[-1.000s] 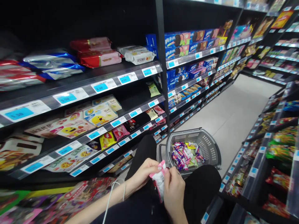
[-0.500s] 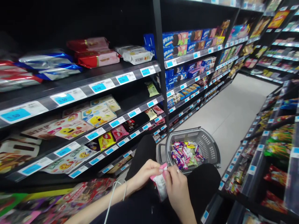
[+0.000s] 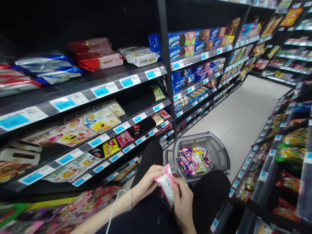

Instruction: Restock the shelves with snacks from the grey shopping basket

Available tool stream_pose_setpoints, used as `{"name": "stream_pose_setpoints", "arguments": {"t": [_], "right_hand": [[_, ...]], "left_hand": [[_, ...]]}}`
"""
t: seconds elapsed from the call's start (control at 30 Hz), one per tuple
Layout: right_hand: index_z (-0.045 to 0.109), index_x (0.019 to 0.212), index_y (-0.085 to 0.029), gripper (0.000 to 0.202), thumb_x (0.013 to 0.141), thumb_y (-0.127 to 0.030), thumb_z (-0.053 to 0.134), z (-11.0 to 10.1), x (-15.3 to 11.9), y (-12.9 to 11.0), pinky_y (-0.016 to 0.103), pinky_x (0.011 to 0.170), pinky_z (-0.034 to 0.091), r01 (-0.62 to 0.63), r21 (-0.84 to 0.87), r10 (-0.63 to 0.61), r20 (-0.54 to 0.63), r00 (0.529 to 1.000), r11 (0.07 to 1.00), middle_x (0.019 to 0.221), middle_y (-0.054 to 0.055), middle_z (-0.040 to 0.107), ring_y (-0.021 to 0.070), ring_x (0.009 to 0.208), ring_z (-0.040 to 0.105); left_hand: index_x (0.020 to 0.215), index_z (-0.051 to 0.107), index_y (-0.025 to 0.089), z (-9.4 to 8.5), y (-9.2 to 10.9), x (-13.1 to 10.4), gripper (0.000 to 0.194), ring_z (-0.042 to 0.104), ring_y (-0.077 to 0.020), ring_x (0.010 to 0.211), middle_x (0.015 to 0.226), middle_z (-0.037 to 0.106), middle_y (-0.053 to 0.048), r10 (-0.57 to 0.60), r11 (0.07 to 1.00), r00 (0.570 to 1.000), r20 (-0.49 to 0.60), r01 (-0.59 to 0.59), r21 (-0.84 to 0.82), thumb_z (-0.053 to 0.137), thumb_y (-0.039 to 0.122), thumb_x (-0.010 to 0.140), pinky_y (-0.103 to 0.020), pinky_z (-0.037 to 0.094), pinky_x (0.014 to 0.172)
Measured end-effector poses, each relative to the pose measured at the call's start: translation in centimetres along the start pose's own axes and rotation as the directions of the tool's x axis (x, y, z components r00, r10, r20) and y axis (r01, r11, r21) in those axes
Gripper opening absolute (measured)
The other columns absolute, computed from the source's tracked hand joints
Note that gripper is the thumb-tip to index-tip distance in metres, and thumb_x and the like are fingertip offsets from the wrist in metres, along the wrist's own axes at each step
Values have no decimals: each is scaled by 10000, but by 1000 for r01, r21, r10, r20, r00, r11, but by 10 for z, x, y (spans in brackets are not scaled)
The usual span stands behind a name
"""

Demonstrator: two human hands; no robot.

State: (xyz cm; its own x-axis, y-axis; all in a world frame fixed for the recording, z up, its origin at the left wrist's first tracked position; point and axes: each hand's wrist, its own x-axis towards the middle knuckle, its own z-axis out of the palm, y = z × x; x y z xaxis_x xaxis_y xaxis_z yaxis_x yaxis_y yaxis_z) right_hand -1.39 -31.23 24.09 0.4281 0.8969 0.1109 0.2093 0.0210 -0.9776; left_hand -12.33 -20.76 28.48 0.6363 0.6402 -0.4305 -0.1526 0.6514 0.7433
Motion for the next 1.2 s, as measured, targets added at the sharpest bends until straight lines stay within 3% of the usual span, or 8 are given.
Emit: {"name": "stream_pose_setpoints", "arguments": {"t": [0.17, 0.33, 0.43, 0.63, 0.8, 1.0, 1.1, 1.2], "right_hand": [[642, 750, -180, 355, 866, -449, 440, 7, 2, 7, 268, 670, 478, -135, 96, 145, -103, 984, 986, 723, 49, 644, 184, 690, 592], [630, 996, -182, 530, 738, -633, 526, -2, -1, 18, 309, 589, 507, -239, 422, 221, 93, 971, 874, 849, 93, 670, 241, 731, 631], [636, 995, -169, 497, 705, -571, 615, -10, -4, 24, 297, 500, 497, -313, 432, 278, 143, 950, 846, 754, 87, 674, 247, 663, 637], [656, 995, -165, 364, 748, -431, 633, -26, -10, 36, 292, 554, 524, -234, 344, 273, -67, 960, 909, 791, 92, 693, 221, 666, 649], [721, 797, -210, 94, 767, -252, 642, -40, -14, 26, 289, 647, 540, 82, 9, -78, -216, 973, 997, 791, 70, 713, 218, 719, 668], [662, 1034, -326, 336, 796, -101, 585, -49, -5, -7, 303, 637, 538, 434, -119, -416, 149, 897, 893, 916, 46, 698, 197, 784, 639], [675, 1001, -326, 243, 808, -199, 602, -43, -3, -1, 350, 757, 532, 340, -75, -321, 189, 928, 937, 1041, 62, 659, 223, 931, 610], [613, 1124, -258, 375, 781, -411, 615, -29, -2, 22, 411, 876, 489, 22, 134, -32, 72, 997, 991, 1272, 110, 515, 283, 1126, 513]], "left_hand": [[483, 573, 76, -5, -6, 1, 246, 345, -47, 407, 432, 430, 15, -4, 996, 1000, -8, 3, -89, 712, 242, 599, -188, 221, 427], [525, 573, 94, -6, -2, 3, 226, 396, -57, 445, 463, 444, 27, 36, 969, 998, -54, -48, -242, 743, 238, 562, -190, 313, 481], [531, 572, 91, -11, -1, 4, 279, 390, -61, 425, 446, 458, 12, 60, 990, 998, 12, -58, -129, 714, 308, 633, -191, 283, 451], [473, 446, 122, -28, -6, 4, 474, 336, -39, 339, 378, 390, 36, 67, 977, 981, 181, -101, 186, 639, 484, 710, -180, 184, 375], [622, 506, 135, -36, -12, 5, 520, 407, -73, 281, 356, 417, 50, -90, 968, 987, 133, 54, 246, 486, 640, 744, -159, 298, 311], [1014, 602, 92, -46, -11, 2, 544, 654, -203, 577, 756, 676, -150, -457, 884, 867, 200, 417, 212, 575, 555, 730, -211, 459, 403], [1047, 624, 101, -50, -13, 4, 458, 664, -209, 672, 871, 675, -139, -372, 922, 919, 127, 351, 165, 701, 354, 673, -281, 536, 533], [1073, 627, 99, -53, -22, 14, 505, 659, -205, 759, 936, 672, -127, -207, 969, 978, 7, 203, 143, 749, 273, 615, -309, 550, 654]]}}
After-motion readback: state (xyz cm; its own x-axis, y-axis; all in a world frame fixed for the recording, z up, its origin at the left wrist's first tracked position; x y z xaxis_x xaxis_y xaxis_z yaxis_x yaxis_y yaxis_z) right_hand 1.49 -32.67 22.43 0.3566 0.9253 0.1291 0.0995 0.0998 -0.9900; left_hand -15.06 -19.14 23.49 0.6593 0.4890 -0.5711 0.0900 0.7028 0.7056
